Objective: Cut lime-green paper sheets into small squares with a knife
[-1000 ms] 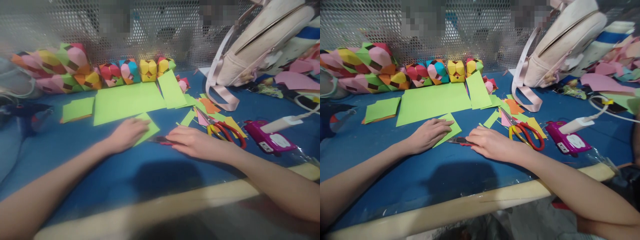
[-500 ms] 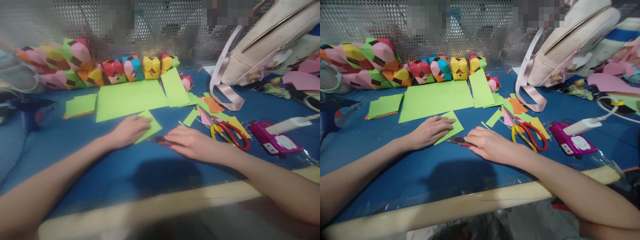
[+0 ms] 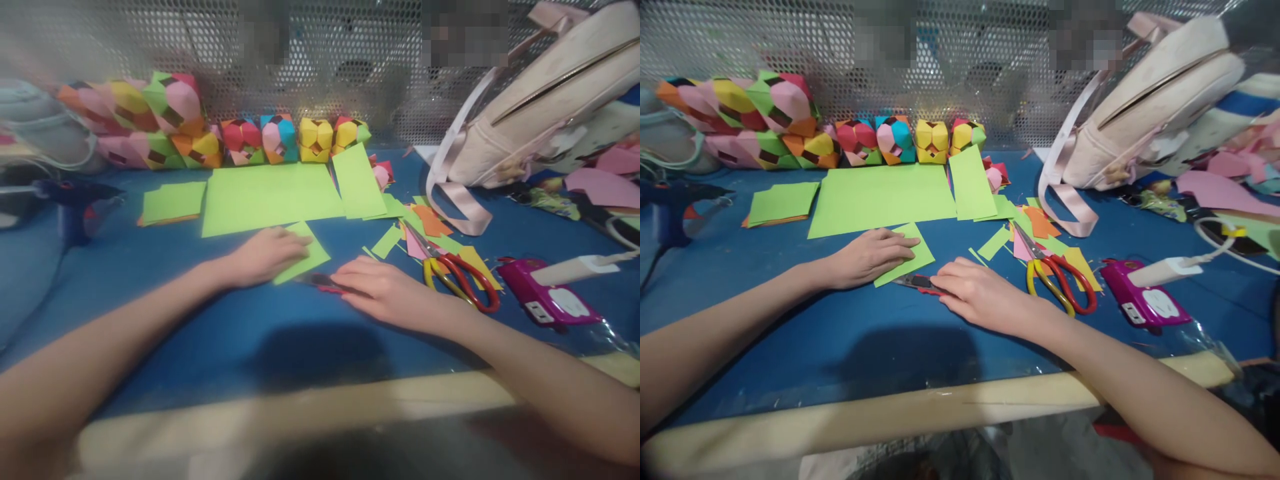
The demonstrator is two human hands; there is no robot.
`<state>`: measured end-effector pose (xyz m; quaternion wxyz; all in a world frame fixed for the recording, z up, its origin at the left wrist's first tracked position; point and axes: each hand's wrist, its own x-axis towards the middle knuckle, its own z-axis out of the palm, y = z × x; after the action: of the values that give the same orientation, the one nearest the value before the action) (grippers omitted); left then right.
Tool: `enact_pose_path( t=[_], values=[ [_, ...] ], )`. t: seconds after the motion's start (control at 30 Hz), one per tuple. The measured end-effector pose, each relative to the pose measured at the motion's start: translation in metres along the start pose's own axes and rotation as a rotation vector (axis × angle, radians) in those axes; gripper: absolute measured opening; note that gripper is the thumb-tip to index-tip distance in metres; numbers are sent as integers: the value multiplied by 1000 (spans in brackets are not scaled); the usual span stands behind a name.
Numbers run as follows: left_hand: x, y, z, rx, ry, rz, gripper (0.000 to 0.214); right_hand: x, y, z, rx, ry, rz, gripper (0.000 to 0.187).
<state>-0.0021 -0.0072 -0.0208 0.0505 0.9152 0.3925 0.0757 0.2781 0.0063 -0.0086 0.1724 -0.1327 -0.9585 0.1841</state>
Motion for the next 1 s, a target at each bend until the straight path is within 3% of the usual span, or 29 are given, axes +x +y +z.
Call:
enact_pose_path(
  t=[1.0],
  values=[
    [-1,2,5,32,39,-1,38,4,-8,2,39,-24,-16,29]
  ],
)
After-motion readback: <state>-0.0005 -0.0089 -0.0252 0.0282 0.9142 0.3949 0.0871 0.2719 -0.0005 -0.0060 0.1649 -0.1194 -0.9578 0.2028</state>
